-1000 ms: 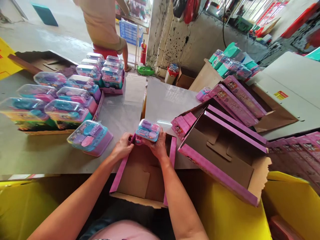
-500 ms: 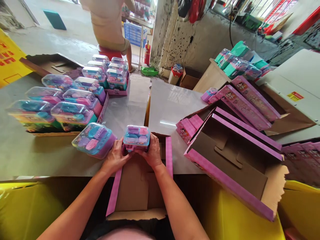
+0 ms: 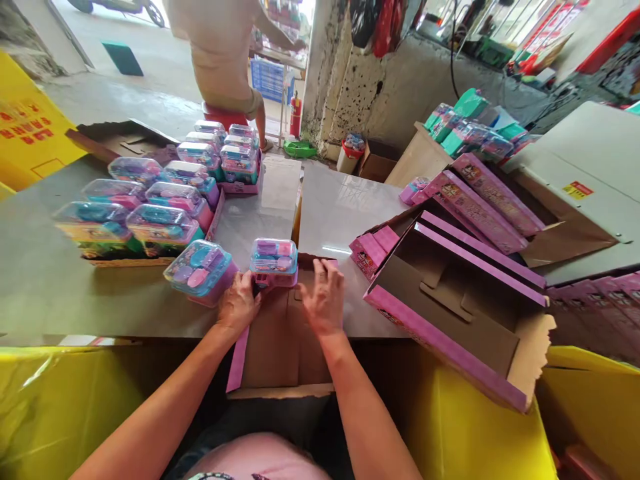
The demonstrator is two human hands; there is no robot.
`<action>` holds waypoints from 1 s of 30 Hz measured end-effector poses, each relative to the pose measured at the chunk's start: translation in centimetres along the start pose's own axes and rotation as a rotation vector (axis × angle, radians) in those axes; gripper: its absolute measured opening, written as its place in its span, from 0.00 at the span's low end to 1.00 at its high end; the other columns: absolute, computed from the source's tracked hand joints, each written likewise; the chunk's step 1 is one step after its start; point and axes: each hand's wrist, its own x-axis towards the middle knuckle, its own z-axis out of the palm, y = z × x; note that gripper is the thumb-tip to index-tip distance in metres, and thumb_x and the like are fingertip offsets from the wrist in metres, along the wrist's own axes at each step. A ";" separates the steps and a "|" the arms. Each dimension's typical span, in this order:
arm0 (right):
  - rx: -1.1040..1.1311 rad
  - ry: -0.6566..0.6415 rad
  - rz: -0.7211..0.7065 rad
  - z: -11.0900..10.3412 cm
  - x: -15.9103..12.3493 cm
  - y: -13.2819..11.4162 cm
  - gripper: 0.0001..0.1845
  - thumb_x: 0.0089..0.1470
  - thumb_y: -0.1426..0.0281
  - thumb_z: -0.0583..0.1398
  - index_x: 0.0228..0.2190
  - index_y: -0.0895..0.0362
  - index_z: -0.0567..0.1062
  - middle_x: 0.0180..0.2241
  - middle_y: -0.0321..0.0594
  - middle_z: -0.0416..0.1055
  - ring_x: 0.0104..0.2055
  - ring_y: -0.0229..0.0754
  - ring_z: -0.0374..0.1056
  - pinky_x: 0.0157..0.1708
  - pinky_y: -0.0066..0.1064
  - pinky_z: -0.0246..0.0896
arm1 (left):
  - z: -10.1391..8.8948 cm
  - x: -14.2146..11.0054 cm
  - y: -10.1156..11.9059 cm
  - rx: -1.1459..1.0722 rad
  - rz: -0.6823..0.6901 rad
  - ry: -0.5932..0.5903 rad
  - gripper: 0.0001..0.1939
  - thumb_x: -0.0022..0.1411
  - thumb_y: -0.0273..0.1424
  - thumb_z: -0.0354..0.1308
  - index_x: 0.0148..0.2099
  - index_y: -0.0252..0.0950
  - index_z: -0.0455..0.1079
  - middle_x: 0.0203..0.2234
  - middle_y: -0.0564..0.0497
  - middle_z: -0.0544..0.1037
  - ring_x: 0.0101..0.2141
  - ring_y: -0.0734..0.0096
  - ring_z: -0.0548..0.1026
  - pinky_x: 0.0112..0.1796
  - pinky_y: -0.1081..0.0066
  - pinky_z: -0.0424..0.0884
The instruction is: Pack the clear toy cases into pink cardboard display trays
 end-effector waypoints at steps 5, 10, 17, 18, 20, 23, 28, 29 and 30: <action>-0.053 -0.160 0.533 -2.3 -1.2 4.6 0.30 0.60 0.55 0.58 0.53 0.66 0.71 0.46 0.56 0.73 0.49 0.53 0.70 0.48 0.42 0.66 | -3.1 -2.2 0.8 -0.061 0.109 0.181 0.22 0.65 0.34 0.56 0.58 0.29 0.65 0.50 0.36 0.71 0.48 0.50 0.74 0.45 0.61 0.72; -0.147 -0.387 0.598 -1.8 -0.7 5.3 0.16 0.62 0.61 0.57 0.41 0.60 0.78 0.38 0.51 0.77 0.42 0.49 0.74 0.38 0.32 0.63 | -7.9 -1.9 -3.1 -0.127 0.081 0.550 0.34 0.59 0.42 0.62 0.63 0.33 0.63 0.59 0.34 0.66 0.58 0.38 0.64 0.57 0.46 0.64; -0.407 -0.415 0.549 -1.6 0.1 3.5 0.13 0.62 0.70 0.54 0.44 0.58 0.76 0.40 0.50 0.77 0.40 0.48 0.75 0.36 0.32 0.63 | -7.6 0.0 -7.7 -0.121 -0.129 0.318 0.42 0.54 0.44 0.67 0.65 0.30 0.60 0.55 0.30 0.69 0.53 0.36 0.72 0.51 0.44 0.70; -0.406 -0.410 0.550 -1.5 0.0 3.5 0.13 0.62 0.70 0.54 0.44 0.58 0.76 0.40 0.50 0.77 0.41 0.48 0.76 0.37 0.31 0.63 | -7.5 0.1 -7.9 -0.149 -0.131 0.333 0.41 0.54 0.42 0.68 0.65 0.31 0.60 0.55 0.32 0.70 0.53 0.37 0.72 0.52 0.44 0.70; -0.400 -0.397 0.552 -1.3 0.0 3.6 0.13 0.62 0.71 0.54 0.44 0.57 0.75 0.41 0.49 0.77 0.42 0.47 0.76 0.38 0.31 0.64 | -8.3 -0.1 -8.1 -0.226 -0.125 0.378 0.42 0.51 0.38 0.71 0.65 0.33 0.61 0.55 0.36 0.71 0.54 0.40 0.72 0.54 0.46 0.70; -0.377 -0.375 0.561 -1.0 -0.2 3.6 0.12 0.62 0.72 0.54 0.44 0.59 0.75 0.42 0.50 0.76 0.42 0.49 0.76 0.40 0.34 0.66 | -10.8 -1.7 -7.8 -0.435 -0.034 0.370 0.46 0.50 0.38 0.72 0.68 0.37 0.58 0.56 0.42 0.73 0.53 0.51 0.74 0.55 0.54 0.72; -0.277 -0.330 0.576 -0.8 -0.3 3.6 0.12 0.61 0.74 0.54 0.43 0.62 0.75 0.43 0.55 0.75 0.44 0.53 0.75 0.44 0.39 0.66 | -12.6 -5.2 -3.3 -0.713 0.450 0.235 0.46 0.50 0.37 0.73 0.68 0.44 0.57 0.56 0.46 0.73 0.54 0.58 0.74 0.53 0.62 0.74; -0.245 -0.324 0.578 -0.9 -0.3 3.7 0.11 0.61 0.74 0.54 0.42 0.62 0.75 0.42 0.54 0.76 0.44 0.52 0.74 0.44 0.39 0.66 | -12.1 -5.6 -1.9 -0.734 0.547 0.196 0.46 0.49 0.37 0.73 0.67 0.44 0.58 0.56 0.46 0.72 0.54 0.58 0.74 0.54 0.61 0.73; -0.207 -0.316 0.576 -1.0 -0.3 3.8 0.10 0.61 0.74 0.55 0.41 0.61 0.76 0.41 0.52 0.76 0.43 0.50 0.74 0.44 0.38 0.67 | -11.3 -5.8 -0.6 -0.753 0.632 0.154 0.45 0.50 0.36 0.73 0.67 0.44 0.59 0.57 0.45 0.72 0.55 0.58 0.73 0.55 0.60 0.72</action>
